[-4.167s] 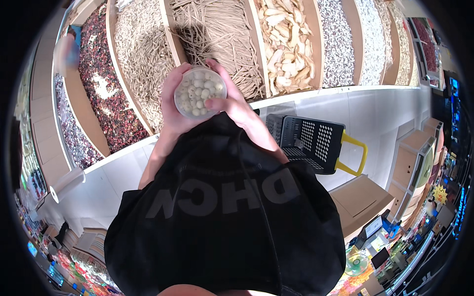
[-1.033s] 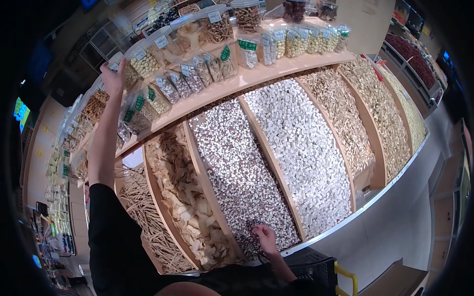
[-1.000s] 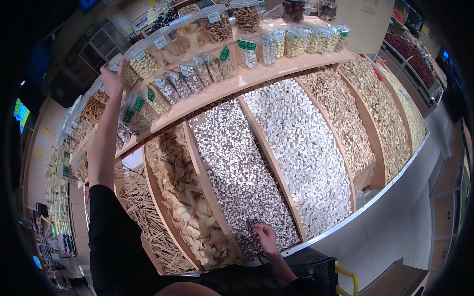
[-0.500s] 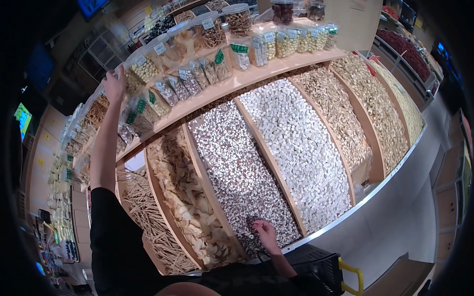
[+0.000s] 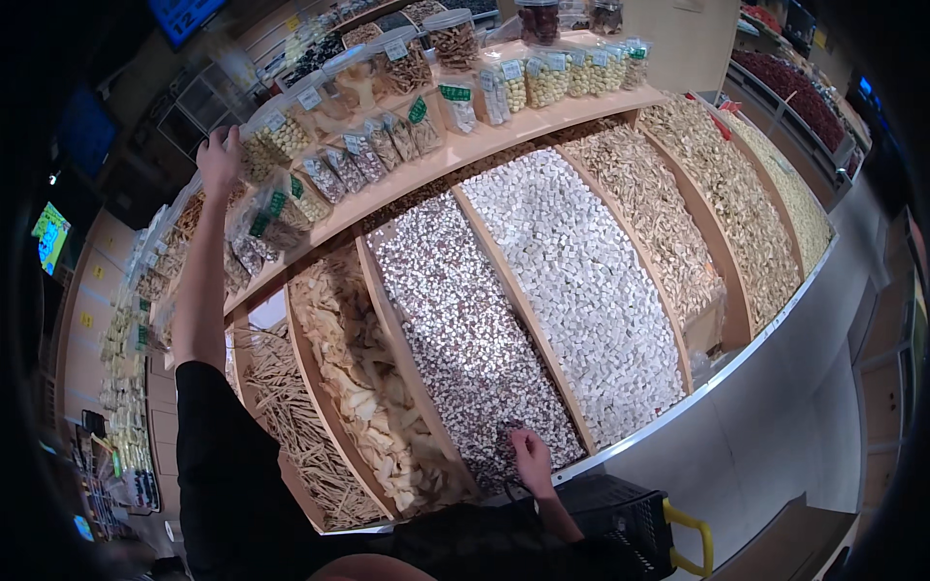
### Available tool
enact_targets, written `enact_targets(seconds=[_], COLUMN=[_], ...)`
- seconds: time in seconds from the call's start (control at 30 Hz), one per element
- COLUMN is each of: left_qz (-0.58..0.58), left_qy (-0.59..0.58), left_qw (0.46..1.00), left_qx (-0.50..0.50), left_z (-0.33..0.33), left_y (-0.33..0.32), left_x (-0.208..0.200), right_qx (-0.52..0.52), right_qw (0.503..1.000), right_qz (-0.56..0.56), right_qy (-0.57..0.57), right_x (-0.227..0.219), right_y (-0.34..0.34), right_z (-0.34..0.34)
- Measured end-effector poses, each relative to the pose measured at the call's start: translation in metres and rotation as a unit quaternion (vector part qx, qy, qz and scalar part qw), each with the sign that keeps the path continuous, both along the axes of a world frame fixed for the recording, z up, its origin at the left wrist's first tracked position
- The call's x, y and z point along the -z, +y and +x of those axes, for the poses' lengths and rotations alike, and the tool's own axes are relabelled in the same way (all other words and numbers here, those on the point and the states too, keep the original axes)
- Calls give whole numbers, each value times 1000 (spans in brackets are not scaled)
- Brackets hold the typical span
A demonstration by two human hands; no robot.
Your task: Browsing and selecting various packaged dried herbs and roots in a supermarket.
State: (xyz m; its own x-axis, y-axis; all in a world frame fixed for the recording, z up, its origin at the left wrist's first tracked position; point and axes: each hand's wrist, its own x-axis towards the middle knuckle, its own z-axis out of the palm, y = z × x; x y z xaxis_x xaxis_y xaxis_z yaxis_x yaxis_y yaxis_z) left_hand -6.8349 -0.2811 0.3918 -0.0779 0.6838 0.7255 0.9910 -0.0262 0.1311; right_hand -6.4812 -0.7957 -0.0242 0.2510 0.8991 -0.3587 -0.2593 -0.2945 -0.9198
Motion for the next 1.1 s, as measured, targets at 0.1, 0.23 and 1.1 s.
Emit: enact_targets(seconds=[0.1, 0.23, 1.1], left_qz=[68, 135, -93], left_qy=[134, 287, 113], left_qw=[989, 939, 974], left_qx=[-12, 131, 173], left_z=[28, 90, 265], left_y=[-3, -13, 101], left_x=[0, -4, 8], right_qx=[13, 5, 9], right_qw=[998, 990, 871], right_qz=[-4, -1, 59], right_qy=[-54, -138, -488], right_x=[3, 23, 50], right_y=[-11, -31, -48], right_z=[5, 2, -15])
